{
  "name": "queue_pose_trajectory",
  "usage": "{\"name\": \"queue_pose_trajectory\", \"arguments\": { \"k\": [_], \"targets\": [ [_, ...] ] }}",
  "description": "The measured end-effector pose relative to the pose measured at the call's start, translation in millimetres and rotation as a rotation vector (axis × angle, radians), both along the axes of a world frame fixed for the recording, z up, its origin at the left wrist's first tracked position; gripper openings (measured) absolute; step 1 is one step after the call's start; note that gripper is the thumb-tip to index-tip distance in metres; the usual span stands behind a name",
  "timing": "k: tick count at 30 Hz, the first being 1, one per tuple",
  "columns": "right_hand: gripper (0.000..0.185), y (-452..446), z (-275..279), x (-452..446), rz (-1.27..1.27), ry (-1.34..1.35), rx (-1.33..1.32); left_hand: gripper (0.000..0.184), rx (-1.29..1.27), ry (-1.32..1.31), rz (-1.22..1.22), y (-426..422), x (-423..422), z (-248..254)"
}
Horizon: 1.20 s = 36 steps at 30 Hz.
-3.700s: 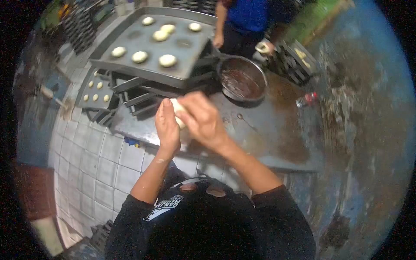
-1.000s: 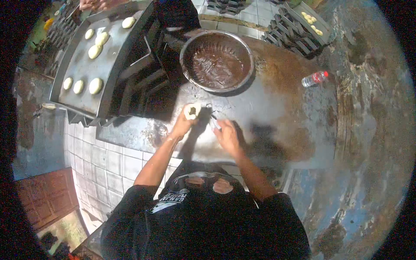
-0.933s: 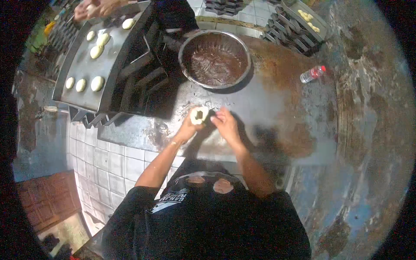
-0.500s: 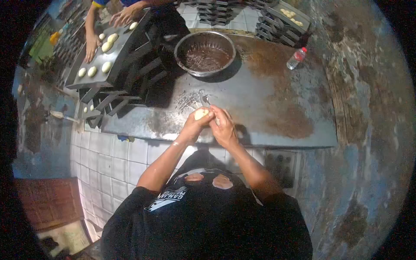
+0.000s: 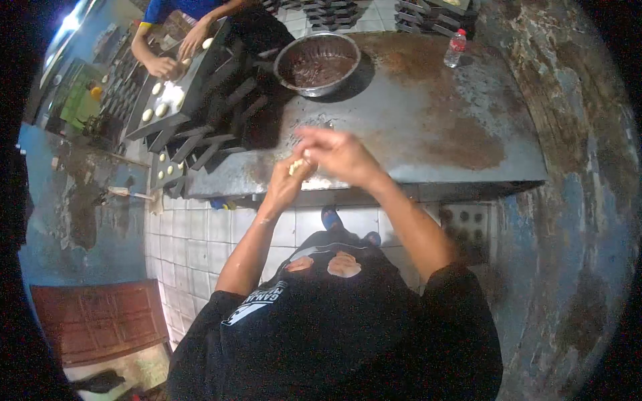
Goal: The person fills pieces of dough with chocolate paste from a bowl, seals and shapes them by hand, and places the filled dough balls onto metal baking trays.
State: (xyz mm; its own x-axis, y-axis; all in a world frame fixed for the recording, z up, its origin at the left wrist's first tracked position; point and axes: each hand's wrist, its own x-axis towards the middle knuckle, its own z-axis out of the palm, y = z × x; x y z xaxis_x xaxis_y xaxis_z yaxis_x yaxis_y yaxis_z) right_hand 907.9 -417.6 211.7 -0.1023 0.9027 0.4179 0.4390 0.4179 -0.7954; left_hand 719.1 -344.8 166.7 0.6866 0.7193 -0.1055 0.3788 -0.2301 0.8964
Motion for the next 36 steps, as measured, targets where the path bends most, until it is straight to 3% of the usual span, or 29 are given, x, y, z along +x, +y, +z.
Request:
{"name": "queue_pose_trajectory", "arguments": {
  "k": [2, 3, 5, 6, 8, 10, 11, 12, 13, 14, 15, 16, 18, 19, 20, 21, 22, 24, 25, 27, 29, 32, 33, 35, 36],
  "targets": [
    [0.042, 21.6, 1.0, -10.1, -0.111, 0.837, -0.008, 0.049, 0.075, -0.214, 0.112, -6.3, -5.4, 22.2],
    [0.042, 29.0, 0.9, -9.8, -0.085, 0.840, -0.016, 0.053, 0.052, -0.312, 0.147, -11.1, -8.9, 35.3],
    [0.052, 33.6, -1.3, -6.2, 0.189, 0.652, -0.288, 0.060, 0.003, -0.241, 0.172, -17.5, -18.0, 51.0],
    [0.052, 34.6, 9.3, -9.0, 0.207, 0.649, -0.296, 0.068, -0.048, -0.182, 0.176, -18.6, -21.9, 58.0],
    [0.052, 44.5, 45.1, -14.1, 0.321, -0.076, -0.388, 0.076, -0.079, -0.040, 0.153, -12.6, -33.9, 65.2],
    [0.055, 55.8, 50.9, -37.4, 0.397, -0.128, -0.329, 0.071, -0.086, -0.375, 0.059, -2.2, -49.1, 58.8],
    [0.056, 59.3, 52.2, -56.8, 0.306, 0.333, -0.224, 0.057, -0.203, -0.140, 0.113, 10.3, -66.3, 61.5],
    [0.057, 64.0, 52.4, -74.1, 0.201, 0.788, -0.122, 0.057, -0.202, -0.157, 0.138, 15.5, -70.3, 66.2],
    [0.061, 73.3, 45.4, -89.0, -0.010, 0.692, 0.069, 0.053, -0.203, -0.385, 0.208, 19.1, -71.7, 74.5],
    [0.061, 80.6, 43.9, -100.3, 0.020, 0.677, 0.057, 0.052, -0.193, -0.615, 0.276, 26.4, -77.7, 82.3],
    [0.059, 86.6, 44.1, -112.6, -0.009, 0.287, 0.296, 0.064, -0.353, -0.593, 0.261, 34.4, -88.8, 86.7],
    [0.057, 94.0, 44.2, -125.2, -0.035, -0.104, 0.537, 0.064, -0.346, -0.615, 0.284, 39.7, -95.2, 92.8],
    [0.055, 112.5, 31.8, -156.8, 0.007, -0.100, 0.502, 0.076, -0.566, -0.962, 0.292, 52.5, -104.8, 100.9],
    [0.053, 124.3, 33.0, -173.6, 0.016, 0.191, 0.236, 0.085, -0.511, -0.953, 0.210, 70.2, -119.4, 94.7],
    [0.051, 137.8, 34.4, -192.1, 0.017, 0.474, -0.044, 0.070, -0.286, -0.962, 0.219, 82.4, -127.8, 89.6],
    [0.044, 150.0, 50.9, -212.1, 0.102, 0.697, -0.157, 0.068, -0.090, -0.851, 0.266, 100.4, -144.9, 88.5],
    [0.044, 165.2, 61.8, -225.9, 0.106, 0.669, -0.164, 0.066, 0.006, -0.814, 0.297, 120.1, -163.6, 89.0],
    [0.041, 201.0, 84.0, -254.1, 0.251, 0.829, -0.712, 0.064, 0.108, -0.780, 0.337, 158.3, -201.1, 90.8],
    [0.039, 226.7, 102.9, -257.3, 0.316, 0.611, -0.783, 0.063, 0.108, -0.795, 0.348, 171.6, -215.9, 95.6],
    [0.034, 285.5, 124.1, -283.5, 0.450, 0.533, -0.750, 0.067, 0.079, -0.930, 0.456, 190.7, -241.2, 113.5],
    [0.033, 359.8, 141.6, -291.2, 0.385, 0.234, -0.547, 0.072, 0.147, -1.125, 0.636, 218.7, -262.3, 112.7],
    [0.039, 469.7, 154.8, -323.5, 0.047, -0.137, -0.081, 0.061, 0.324, -0.811, 0.673, 244.4, -333.9, 102.4],
    [0.039, 512.4, 142.8, -327.8, 0.052, -0.159, -0.084, 0.057, 0.289, -0.791, 0.728, 247.2, -350.9, 102.0],
    [0.046, 588.4, 96.1, -320.5, -0.013, -0.680, 0.372, 0.050, 0.260, -0.722, 0.837, 252.1, -382.8, 100.2],
    [0.046, 601.9, 84.5, -322.2, 0.003, -0.695, 0.369, 0.050, 0.241, -0.692, 0.880, 254.8, -397.2, 92.7]
  ]
}}
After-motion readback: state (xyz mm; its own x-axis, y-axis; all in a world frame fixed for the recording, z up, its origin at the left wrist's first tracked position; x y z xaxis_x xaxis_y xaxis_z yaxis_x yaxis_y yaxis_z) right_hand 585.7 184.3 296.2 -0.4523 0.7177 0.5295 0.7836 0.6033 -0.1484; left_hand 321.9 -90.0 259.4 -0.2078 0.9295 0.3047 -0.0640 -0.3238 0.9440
